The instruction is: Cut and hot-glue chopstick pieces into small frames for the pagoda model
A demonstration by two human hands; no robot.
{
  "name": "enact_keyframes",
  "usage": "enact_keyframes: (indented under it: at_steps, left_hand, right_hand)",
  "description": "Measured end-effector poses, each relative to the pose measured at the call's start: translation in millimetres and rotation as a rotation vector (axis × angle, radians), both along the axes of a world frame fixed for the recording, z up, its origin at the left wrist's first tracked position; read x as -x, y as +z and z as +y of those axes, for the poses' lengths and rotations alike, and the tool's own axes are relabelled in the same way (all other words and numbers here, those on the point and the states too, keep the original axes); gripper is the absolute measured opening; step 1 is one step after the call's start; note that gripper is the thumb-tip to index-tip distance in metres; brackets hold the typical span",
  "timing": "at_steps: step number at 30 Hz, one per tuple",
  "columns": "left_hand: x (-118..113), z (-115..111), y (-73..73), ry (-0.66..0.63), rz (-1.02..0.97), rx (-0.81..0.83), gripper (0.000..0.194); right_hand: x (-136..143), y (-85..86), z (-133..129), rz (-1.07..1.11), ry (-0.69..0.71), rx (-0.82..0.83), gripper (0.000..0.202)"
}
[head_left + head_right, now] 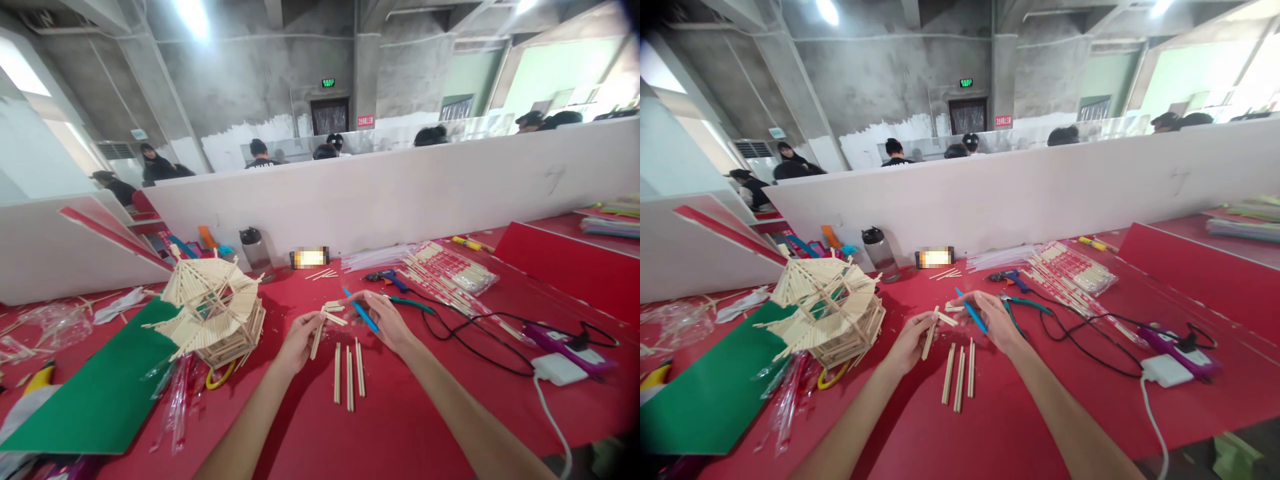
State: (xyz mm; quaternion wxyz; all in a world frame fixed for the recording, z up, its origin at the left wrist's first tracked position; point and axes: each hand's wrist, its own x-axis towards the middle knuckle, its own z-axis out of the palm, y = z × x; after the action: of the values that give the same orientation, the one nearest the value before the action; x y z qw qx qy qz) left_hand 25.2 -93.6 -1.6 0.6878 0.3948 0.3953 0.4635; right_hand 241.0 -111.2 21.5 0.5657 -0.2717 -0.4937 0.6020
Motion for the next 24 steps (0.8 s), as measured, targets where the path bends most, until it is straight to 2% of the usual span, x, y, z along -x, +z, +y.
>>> enact_keyframes:
  at_steps: [4,13,18,24]
  left_hand:
    - [-2,-4,4.3,-0.037,-0.048,0.023,0.031]
    - [-9,-12,10.1,-0.072,-0.049,0.038,0.032]
    - [-11,-14,10.3,-0.101,-0.059,0.034,0.032]
    - [-13,-16,14.1,-0.098,-0.054,0.04,0.033]
  right_hand:
    - [2,1.2,-5,0.077,0.056,-0.025,0.035]
    - [11,-5.0,-5,-0.272,-0.254,-0.238,0.029]
    - [11,-8.8,-9,-0.381,-0.31,-0.333,0.018]
    - [10,0.7,-16,-0.484,-0.333,-0.44,0.013]
